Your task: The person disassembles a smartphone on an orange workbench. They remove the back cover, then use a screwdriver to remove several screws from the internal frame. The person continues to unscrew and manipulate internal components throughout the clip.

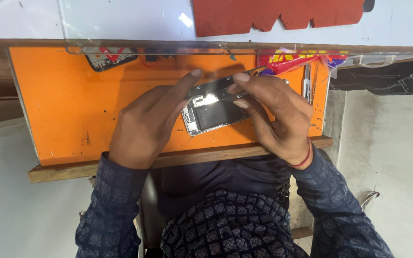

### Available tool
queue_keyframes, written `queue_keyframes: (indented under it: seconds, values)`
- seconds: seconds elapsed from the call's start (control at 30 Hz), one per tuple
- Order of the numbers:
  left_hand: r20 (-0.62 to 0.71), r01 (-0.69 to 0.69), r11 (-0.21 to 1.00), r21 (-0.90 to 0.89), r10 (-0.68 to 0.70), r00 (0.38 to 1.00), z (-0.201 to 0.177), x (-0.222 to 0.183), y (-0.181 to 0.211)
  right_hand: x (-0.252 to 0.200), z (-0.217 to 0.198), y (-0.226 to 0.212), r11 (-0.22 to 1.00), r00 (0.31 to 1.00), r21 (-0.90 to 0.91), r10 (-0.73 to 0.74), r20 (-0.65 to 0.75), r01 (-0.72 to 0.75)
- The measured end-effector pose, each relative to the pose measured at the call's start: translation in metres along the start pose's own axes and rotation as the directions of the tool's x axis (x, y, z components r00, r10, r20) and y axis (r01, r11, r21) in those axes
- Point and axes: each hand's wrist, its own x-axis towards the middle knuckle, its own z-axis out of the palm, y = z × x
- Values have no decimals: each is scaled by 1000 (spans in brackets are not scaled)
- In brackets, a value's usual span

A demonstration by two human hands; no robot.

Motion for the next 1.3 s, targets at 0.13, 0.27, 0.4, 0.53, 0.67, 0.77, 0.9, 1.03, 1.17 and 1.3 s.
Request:
queue_keyframes:
  seconds: [0.13,0.27,0.4,0.53,0.67,0.77,0.9,1.03,1.17,1.3]
  values:
    - [-7,-15,1000,-6,15,1000,1,0,0,2,4,1,1000,999,8,-29,17,29]
    - [-27,-41,999,0,41,999,1,-1,-1,2,5,0,1000,999,-8,-22,24,22]
    - [-18,-31,999,19,31,999,2,-1,-1,1,6,0,1000,1000,-11,-20,24,20]
    - [-20,-28,1000,1,28,999,2,-1,0,2,6,0,1000,999,-11,-27,21,28]
    - [-3,3,1000,8,-3,1000,1,-1,0,4,6,-2,995,997,-63,-74,11,75]
    - [-18,-21,1000,2,21,1000,1,-1,0,6,7,-3,967,987,-203,-158,-6,153]
    - [-38,-46,999,-6,46,998,2,-2,0,9,11,-4,955,985,-249,-172,-28,159]
    - [-38,-61,998,24,62,997,3,-3,-2,13,11,-4,978,988,-151,-150,-37,142]
    - [-50,-67,997,42,69,996,4,-2,0,18,4,-10,996,994,-5,-93,49,94]
    - [-53,-76,996,48,78,996,3,-2,1,24,-2,-15,991,994,-80,-108,10,108]
